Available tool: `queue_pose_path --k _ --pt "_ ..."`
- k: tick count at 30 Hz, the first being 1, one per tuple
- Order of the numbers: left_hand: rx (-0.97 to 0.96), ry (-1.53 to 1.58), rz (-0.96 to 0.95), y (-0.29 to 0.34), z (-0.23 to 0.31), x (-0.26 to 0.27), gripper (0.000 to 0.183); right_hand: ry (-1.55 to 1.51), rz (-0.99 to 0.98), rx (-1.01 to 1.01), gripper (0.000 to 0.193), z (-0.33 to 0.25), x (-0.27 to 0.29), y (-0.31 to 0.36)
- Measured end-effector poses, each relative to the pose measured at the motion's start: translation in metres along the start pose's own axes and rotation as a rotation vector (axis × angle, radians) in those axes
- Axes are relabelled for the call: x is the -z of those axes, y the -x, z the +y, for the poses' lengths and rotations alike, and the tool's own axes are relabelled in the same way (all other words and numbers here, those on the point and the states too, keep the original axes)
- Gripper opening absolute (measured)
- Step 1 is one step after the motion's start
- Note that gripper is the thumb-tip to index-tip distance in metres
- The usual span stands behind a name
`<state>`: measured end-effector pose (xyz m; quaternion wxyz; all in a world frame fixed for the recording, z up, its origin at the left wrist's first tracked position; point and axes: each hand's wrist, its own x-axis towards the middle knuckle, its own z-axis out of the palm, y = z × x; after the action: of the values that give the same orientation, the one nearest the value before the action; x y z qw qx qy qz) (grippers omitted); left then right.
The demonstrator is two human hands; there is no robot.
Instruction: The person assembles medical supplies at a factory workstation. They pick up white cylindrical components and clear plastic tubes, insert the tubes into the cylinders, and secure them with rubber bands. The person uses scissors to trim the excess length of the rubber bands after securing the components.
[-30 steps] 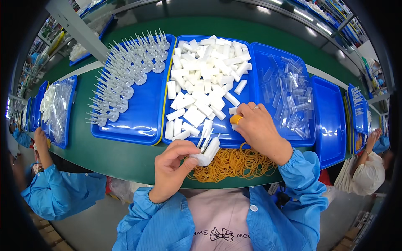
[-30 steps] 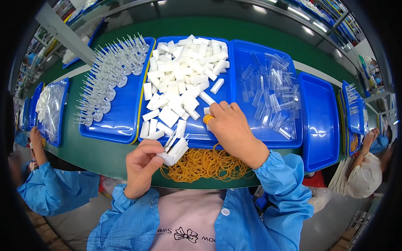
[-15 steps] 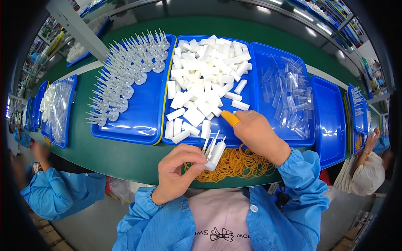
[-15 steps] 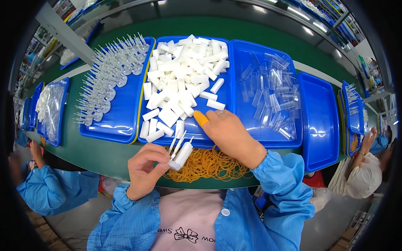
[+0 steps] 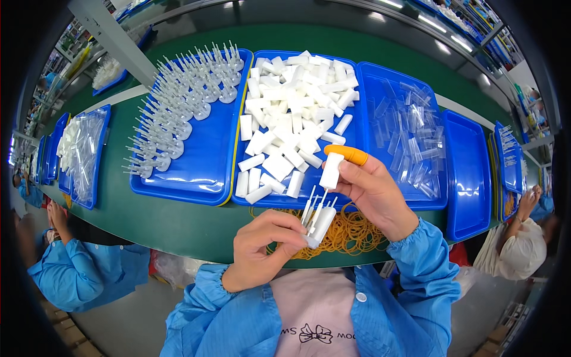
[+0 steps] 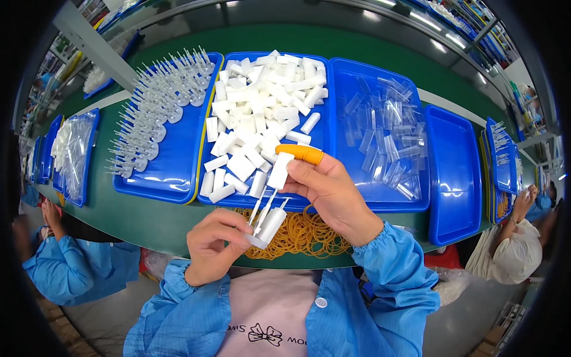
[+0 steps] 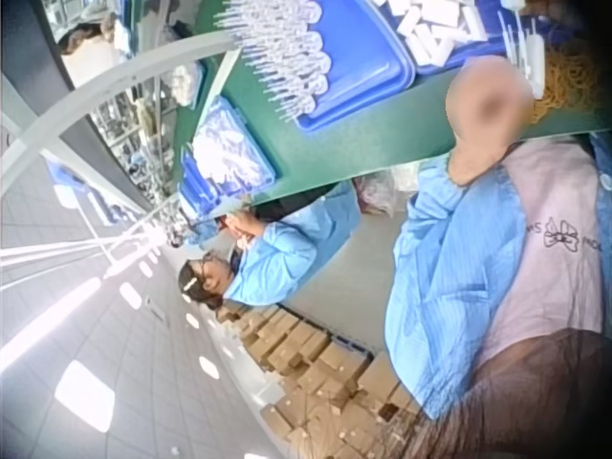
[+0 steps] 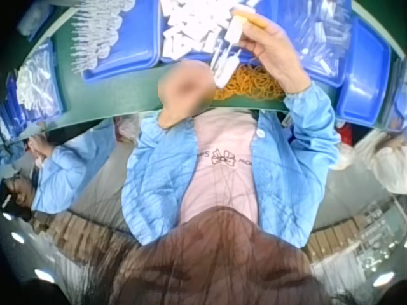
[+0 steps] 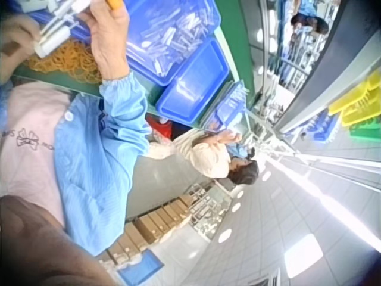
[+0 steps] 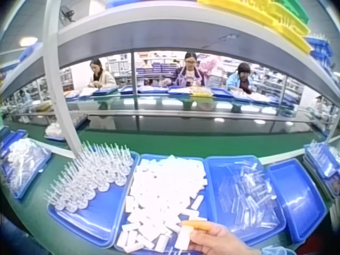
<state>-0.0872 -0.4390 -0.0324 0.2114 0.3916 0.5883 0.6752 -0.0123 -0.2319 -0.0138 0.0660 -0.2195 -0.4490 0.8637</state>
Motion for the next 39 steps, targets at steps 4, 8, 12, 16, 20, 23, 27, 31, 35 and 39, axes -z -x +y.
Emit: queue_pose_path --k 4,8,12,16,20,23,27,31,35,39 --pt "-0.058 -0.052 -0.005 0.000 0.000 0.001 0.013 -0.011 -0.002 0.006 0.034 0.001 0.002 -0.001" --pt "-0.082 -0.096 0.000 -0.002 -0.001 -0.001 0.013 0.019 -0.032 -0.004 0.035 0.003 -0.002 0.003" --pt "-0.076 -0.083 0.045 -0.001 0.000 0.002 0.015 0.174 -0.098 0.018 0.031 -0.003 -0.001 0.003" --pt "-0.181 -0.193 0.005 -0.002 -0.002 0.009 0.017 0.335 -0.093 0.091 0.021 -0.010 0.006 0.004" --pt "-0.136 -0.206 0.142 -0.003 0.002 -0.001 0.022 0.380 -0.161 0.049 0.017 -0.001 -0.012 0.021" --pt "-0.074 -0.245 0.200 -0.001 0.001 -0.002 0.027 0.367 -0.188 0.078 0.017 -0.001 -0.015 0.027" --pt "0.081 -0.056 0.021 0.005 -0.010 0.008 0.023 0.828 -0.269 0.378 0.018 -0.019 -0.005 0.011" --pt "0.182 0.035 0.069 0.004 -0.007 0.008 0.017 1.680 0.127 0.670 0.015 -0.020 0.014 -0.010" --pt "0.150 0.000 0.074 0.000 -0.010 0.009 0.016 1.959 0.123 0.765 0.013 0.003 0.027 -0.020" --pt "0.148 0.006 0.046 0.000 -0.008 0.010 0.016 1.647 0.085 0.493 0.024 -0.007 0.014 -0.014"
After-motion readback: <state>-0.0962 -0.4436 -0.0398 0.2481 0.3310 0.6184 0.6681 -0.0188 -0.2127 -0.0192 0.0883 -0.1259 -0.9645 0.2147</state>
